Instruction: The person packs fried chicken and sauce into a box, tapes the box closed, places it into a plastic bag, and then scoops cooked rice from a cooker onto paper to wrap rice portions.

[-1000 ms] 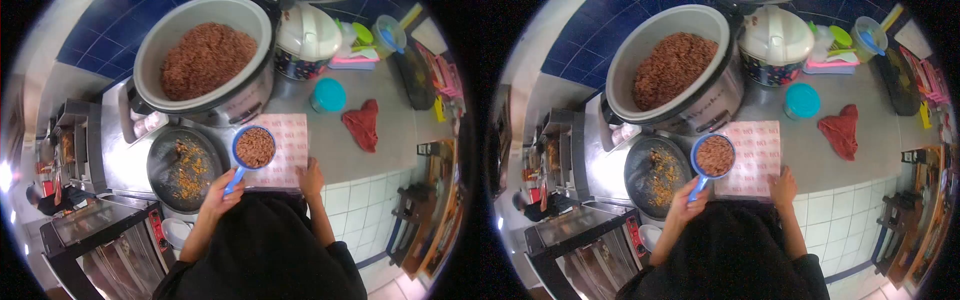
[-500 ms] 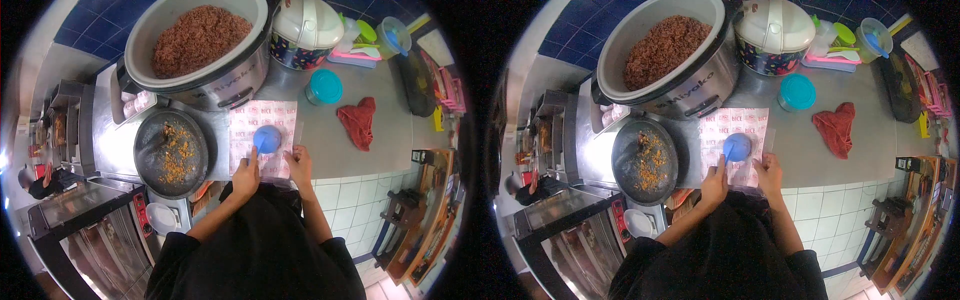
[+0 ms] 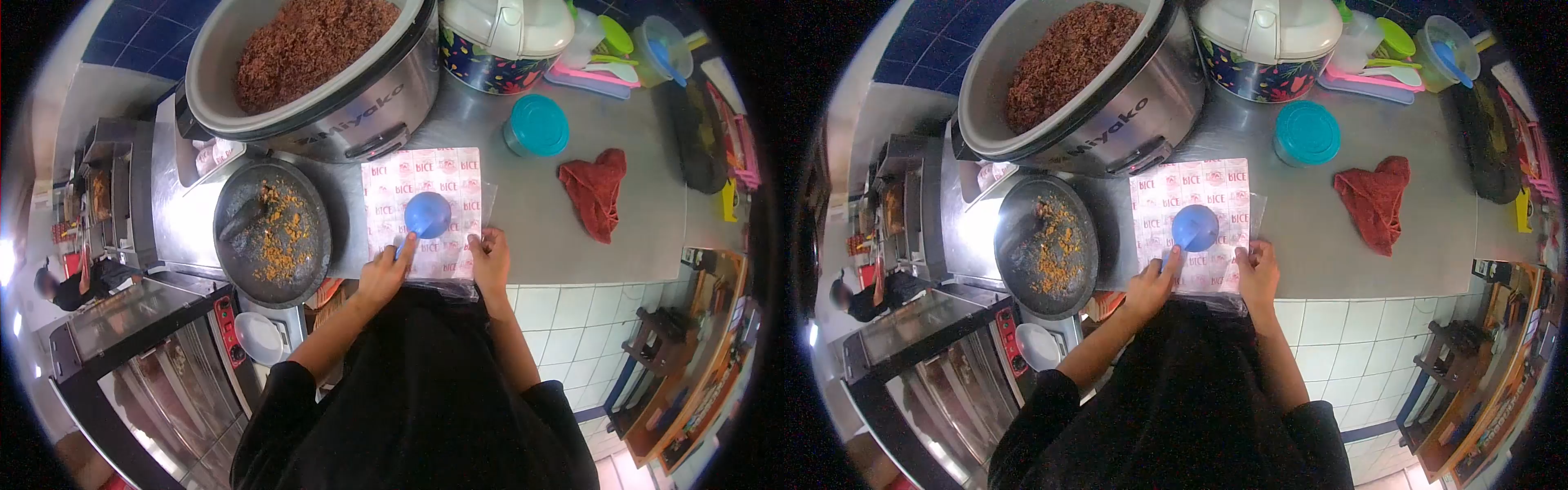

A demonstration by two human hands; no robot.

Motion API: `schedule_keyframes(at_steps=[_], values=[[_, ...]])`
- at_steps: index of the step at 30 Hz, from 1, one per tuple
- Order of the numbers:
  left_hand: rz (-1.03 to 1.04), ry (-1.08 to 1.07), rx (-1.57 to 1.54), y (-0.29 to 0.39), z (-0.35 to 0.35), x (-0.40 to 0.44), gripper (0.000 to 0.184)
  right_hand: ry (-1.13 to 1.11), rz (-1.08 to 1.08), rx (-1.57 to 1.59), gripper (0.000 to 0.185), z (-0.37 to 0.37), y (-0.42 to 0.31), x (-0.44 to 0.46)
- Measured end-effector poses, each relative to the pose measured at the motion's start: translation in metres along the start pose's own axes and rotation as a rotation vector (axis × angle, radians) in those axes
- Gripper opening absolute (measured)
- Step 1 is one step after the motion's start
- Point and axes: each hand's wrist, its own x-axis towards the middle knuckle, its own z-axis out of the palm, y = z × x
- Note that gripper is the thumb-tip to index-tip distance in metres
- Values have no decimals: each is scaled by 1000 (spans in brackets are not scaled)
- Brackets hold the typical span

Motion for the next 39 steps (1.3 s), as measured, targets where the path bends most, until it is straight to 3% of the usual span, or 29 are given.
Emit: schedule_keyframes(at_steps=[2, 4, 8, 12, 14, 17, 19, 21, 23, 24, 26, 27, 29, 32, 33, 36, 37, 39], values=[[16, -5, -38, -19, -5, 2, 72, 49, -14, -14, 32, 1, -2, 1], [232, -71, -80, -50, -23, 10, 71, 53, -8, -83, 31, 3, -4, 1], [73, -133, -73, -29, -30, 18, 70, 84, -56, -185, 27, 9, -7, 0], [159, -22, -91, -43, -15, 3, 68, 118, -81, -309, 22, 5, -8, 7], [126, -27, -50, -36, -15, 4, 68, 106, -267, -443, 18, 12, 7, 4], [120, 44, -32, -35, -4, 5, 68, 138, -319, -402, 14, 14, 6, 2], [115, -16, -86, -41, -10, 6, 68, 122, -295, -513, 14, 10, -4, -4], [158, 91, -134, -43, -17, 4, 63, 82, -273, -636, 15, 5, -16, -17], [282, 159, -156, -48, -31, 6, 60, 138, -505, -967, 22, 3, -31, -28], [286, 167, -157, -49, -40, 4, 60, 146, -509, -969, 22, 0, -30, -31], [183, 255, -211, -34, -100, 6, 59, -308, -703, -788, 33, -10, -25, -38], [150, 362, -130, -36, -130, 15, 60, -307, -703, -794, 33, -9, -27, -42], [67, 591, -27, -40, -196, 48, 57, -344, -908, -858, 39, -5, -28, -51], [19, 912, -138, -51, -292, 116, 48, -329, -1025, -936, 37, -1, -19, -50], [-11, 913, -53, -61, -312, 131, 47, -346, -1034, -941, 37, -1, -13, -48], [-125, 576, -234, -67, -360, 150, 62, -389, -1111, -992, 29, 1, -7, -47], [-98, 760, 54, -68, -352, 154, 52, -399, -1112, -1004, 24, 0, -15, -49], [12, 1015, 316, -70, -330, 150, 43, -396, -1112, -1010, 20, 0, -30, -49]])
